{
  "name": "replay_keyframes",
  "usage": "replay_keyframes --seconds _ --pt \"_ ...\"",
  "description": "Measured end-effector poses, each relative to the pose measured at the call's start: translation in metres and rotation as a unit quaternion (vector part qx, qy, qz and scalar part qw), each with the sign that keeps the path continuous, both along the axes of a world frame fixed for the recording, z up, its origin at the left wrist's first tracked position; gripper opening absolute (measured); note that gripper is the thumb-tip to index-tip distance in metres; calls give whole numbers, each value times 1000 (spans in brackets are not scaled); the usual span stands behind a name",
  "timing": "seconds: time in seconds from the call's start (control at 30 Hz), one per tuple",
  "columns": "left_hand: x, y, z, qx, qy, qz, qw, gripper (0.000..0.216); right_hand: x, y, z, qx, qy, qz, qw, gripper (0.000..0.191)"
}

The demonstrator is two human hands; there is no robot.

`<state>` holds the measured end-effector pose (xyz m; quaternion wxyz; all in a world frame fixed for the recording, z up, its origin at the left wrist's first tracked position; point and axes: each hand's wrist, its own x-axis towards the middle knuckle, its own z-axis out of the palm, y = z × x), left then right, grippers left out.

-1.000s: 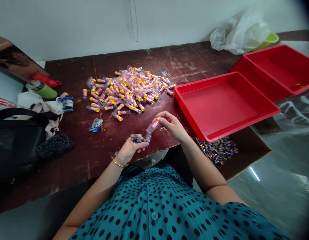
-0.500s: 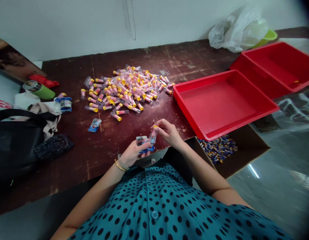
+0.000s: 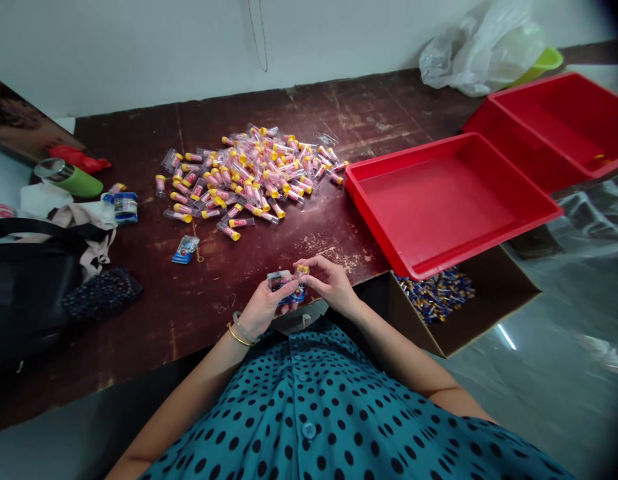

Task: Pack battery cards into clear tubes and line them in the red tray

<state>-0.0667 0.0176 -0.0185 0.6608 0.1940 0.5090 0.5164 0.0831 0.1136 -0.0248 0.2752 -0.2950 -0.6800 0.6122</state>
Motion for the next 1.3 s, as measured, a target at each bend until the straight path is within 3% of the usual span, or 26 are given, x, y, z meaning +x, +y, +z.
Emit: replay_keyframes --seconds 0.4,0.57,0.67,0.73,0.8,0.87,0.93,1.03,1.1,1.3 --pt "-2 1 -2 -2 11 4 1000 36 -4 4 0 -11 18 20 1000 24" --pt "-1 8 -7 11 30 21 999 42 -13 -3 2 -140 50 7 989 41" --pt "-1 14 -9 7 16 57 998 48 -7 34 12 -172 74 -27 982 41" --pt "-2 17 -10 2 -8 71 997 48 8 90 25 -108 68 -95 987 49" --pt "-4 20 -12 -1 -30 73 997 44 29 158 40 -6 -6 -184 983 55" --pt "-7 21 -14 -5 -45 69 997 41 48 221 49 76 -188 -280 938 47" --pt "-10 20 -16 -6 -55 69 996 41 55 264 46 97 -255 -300 914 35" --pt "-13 16 -17 -10 -57 84 995 37 44 290 28 120 -284 -278 910 19" --pt "-17 12 -16 -19 -54 93 994 31 30 294 20 148 -292 -264 907 18" --pt "-29 4 -20 -35 -77 124 989 30 -37 283 24 270 -262 -226 899 17"
